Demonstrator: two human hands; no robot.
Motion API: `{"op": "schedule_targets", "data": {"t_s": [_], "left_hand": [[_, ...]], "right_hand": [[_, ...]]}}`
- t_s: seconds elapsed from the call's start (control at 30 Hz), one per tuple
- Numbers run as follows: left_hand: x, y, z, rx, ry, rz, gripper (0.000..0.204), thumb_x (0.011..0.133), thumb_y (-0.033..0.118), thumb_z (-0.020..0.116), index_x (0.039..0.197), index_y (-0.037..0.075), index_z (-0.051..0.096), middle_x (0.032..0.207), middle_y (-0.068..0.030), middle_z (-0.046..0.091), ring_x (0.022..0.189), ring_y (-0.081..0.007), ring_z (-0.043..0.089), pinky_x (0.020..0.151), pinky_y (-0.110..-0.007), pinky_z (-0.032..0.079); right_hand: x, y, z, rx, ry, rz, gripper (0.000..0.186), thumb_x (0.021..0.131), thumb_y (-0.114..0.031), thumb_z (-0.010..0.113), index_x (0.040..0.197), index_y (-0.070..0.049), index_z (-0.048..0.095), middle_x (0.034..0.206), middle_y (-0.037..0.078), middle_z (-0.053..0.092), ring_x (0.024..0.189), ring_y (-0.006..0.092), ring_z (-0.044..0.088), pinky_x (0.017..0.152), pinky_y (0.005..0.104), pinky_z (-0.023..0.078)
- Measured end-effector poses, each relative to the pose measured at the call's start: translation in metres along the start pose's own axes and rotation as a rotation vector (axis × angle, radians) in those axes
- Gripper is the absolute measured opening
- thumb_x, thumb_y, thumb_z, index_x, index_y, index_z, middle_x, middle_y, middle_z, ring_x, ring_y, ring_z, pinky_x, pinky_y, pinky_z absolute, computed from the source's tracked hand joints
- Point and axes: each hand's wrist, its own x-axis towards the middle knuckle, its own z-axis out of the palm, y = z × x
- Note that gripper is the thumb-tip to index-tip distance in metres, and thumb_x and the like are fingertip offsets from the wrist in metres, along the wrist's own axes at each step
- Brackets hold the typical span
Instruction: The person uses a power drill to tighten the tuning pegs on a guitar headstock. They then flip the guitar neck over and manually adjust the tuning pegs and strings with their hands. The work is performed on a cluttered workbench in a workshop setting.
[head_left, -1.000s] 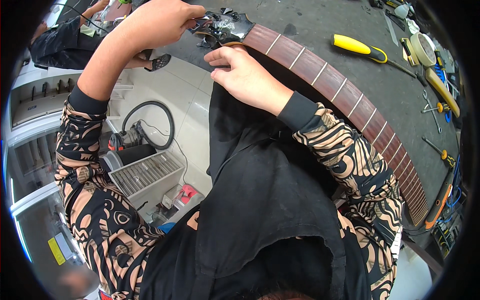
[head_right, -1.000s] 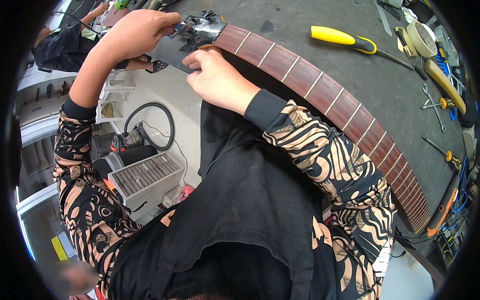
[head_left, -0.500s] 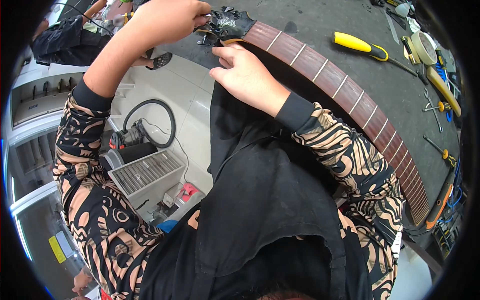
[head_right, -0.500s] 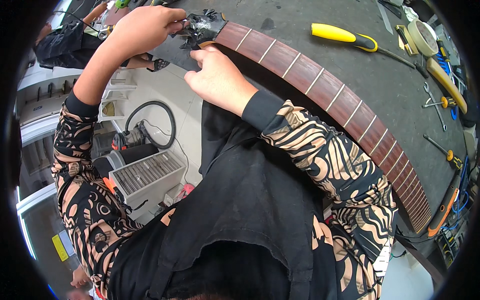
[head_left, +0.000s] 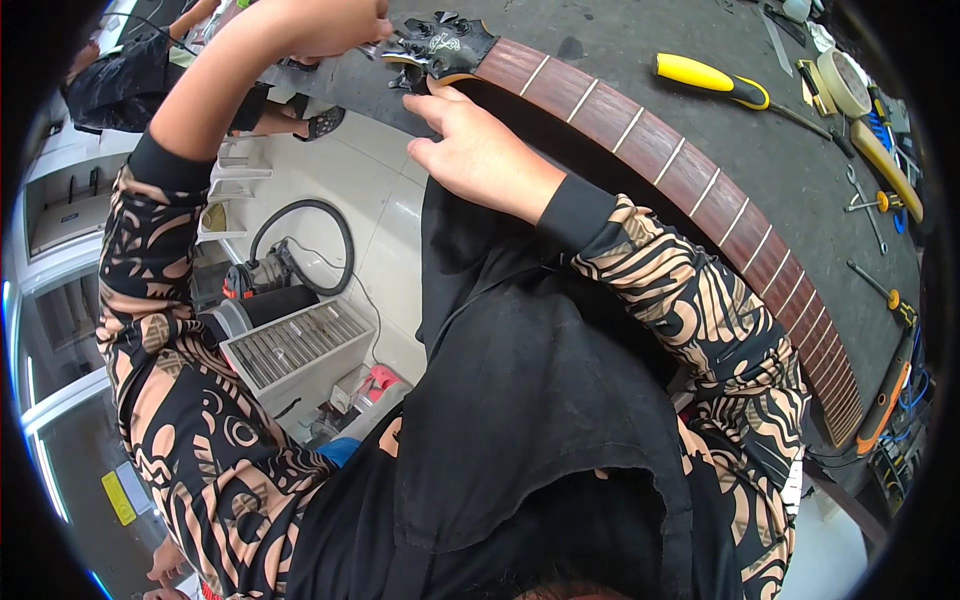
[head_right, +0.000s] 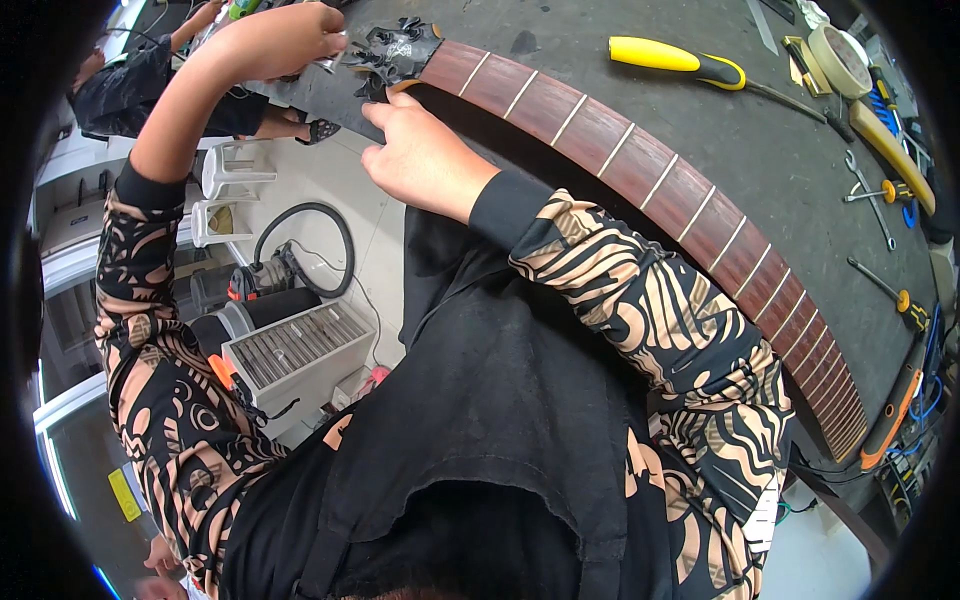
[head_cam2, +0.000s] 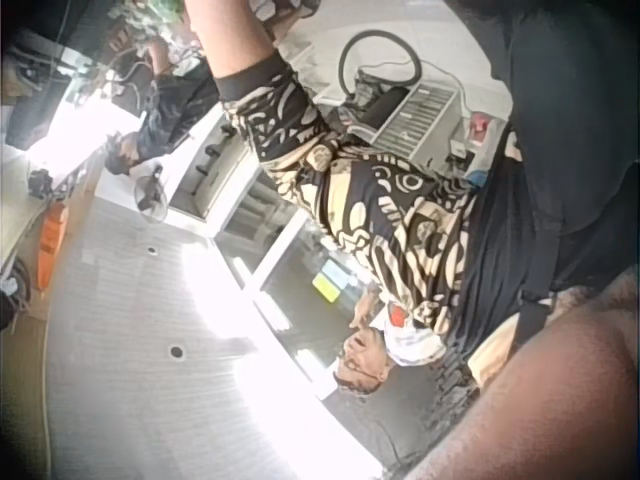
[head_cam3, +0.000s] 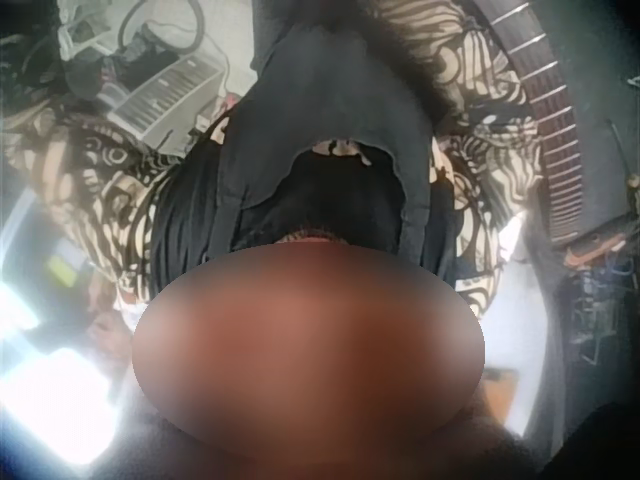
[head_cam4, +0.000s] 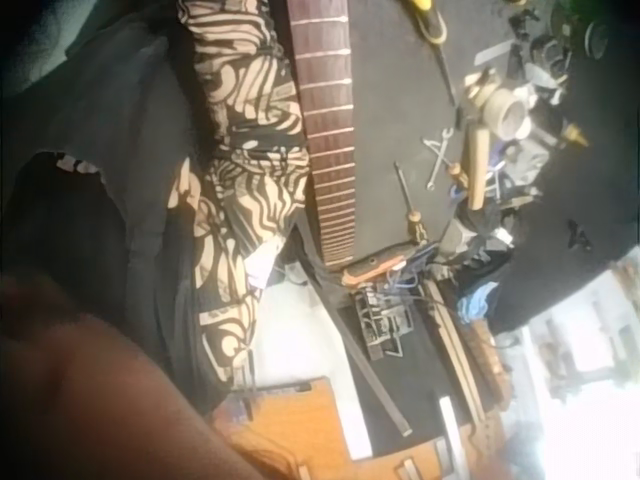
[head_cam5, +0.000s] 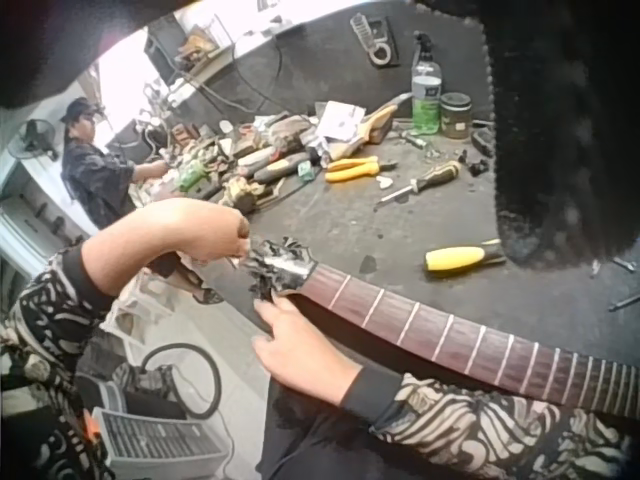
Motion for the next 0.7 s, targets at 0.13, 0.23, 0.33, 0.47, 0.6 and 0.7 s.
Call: {"op": "schedule_targets", "data": {"t_s": [0.13,0.23,0.33,0.47,0.6,0.7], "left_hand": [[-0.036,0.017,-0.008,-0.015,0.244,0.082,0.033,0.109,0.035,0.061,0.119,0.004,0.067,0.089,-0.0213,0.074,0.083,-0.0446,0.073,0.075,-0.056,0.055],[-0.049,0.039,-0.018,0.14,0.252,0.052,0.027,0.106,0.034,0.066,0.111,0.008,0.065,0.085,-0.0195,0.073,0.081,-0.0429,0.073,0.072,-0.054,0.056],[-0.049,0.03,-0.007,0.211,0.341,0.127,0.026,0.105,0.034,0.067,0.107,0.008,0.066,0.083,-0.0177,0.072,0.08,-0.0409,0.073,0.071,-0.051,0.056],[-0.046,0.032,-0.003,0.238,0.333,0.112,0.024,0.104,0.033,0.069,0.104,0.009,0.067,0.082,-0.0147,0.073,0.08,-0.0382,0.074,0.07,-0.049,0.056],[-0.041,0.019,0.005,0.34,0.485,0.257,0.021,0.102,0.034,0.07,0.103,0.013,0.069,0.084,-0.0082,0.071,0.084,-0.0317,0.074,0.074,-0.045,0.055],[-0.045,0.013,0.008,0.434,0.551,0.312,0.019,0.101,0.035,0.07,0.102,0.016,0.069,0.086,-0.0035,0.068,0.088,-0.0256,0.071,0.079,-0.041,0.053]], "right_hand": [[0.0,0.001,0.001,0.077,0.042,-0.013,0.056,0.096,-0.014,0.067,0.148,0.007,0.061,0.146,0.027,0.061,0.135,0.0403,0.065,0.116,0.0433,0.051],[-0.004,-0.006,-0.002,0.122,0.098,0.026,0.054,0.093,-0.011,0.067,0.144,0.007,0.064,0.134,0.023,0.067,0.122,0.0333,0.068,0.109,0.04,0.053],[-0.006,-0.002,0.005,0.19,0.199,-0.022,0.053,0.09,-0.009,0.066,0.14,0.007,0.067,0.126,0.021,0.067,0.115,0.0299,0.064,0.105,0.0379,0.051],[-0.008,-0.009,0.001,0.225,0.195,0.001,0.053,0.088,-0.01,0.065,0.136,0.01,0.069,0.14,0.031,0.065,0.136,0.0433,0.061,0.119,0.043,0.046],[-0.009,-0.012,0.0,0.207,0.195,0.024,0.052,0.087,-0.01,0.065,0.135,0.01,0.069,0.138,0.031,0.065,0.135,0.0436,0.062,0.119,0.0429,0.047],[-0.009,-0.011,0.0,0.21,0.203,-0.021,0.051,0.087,-0.009,0.065,0.134,0.01,0.07,0.138,0.03,0.065,0.134,0.0431,0.062,0.118,0.0429,0.047]]}}
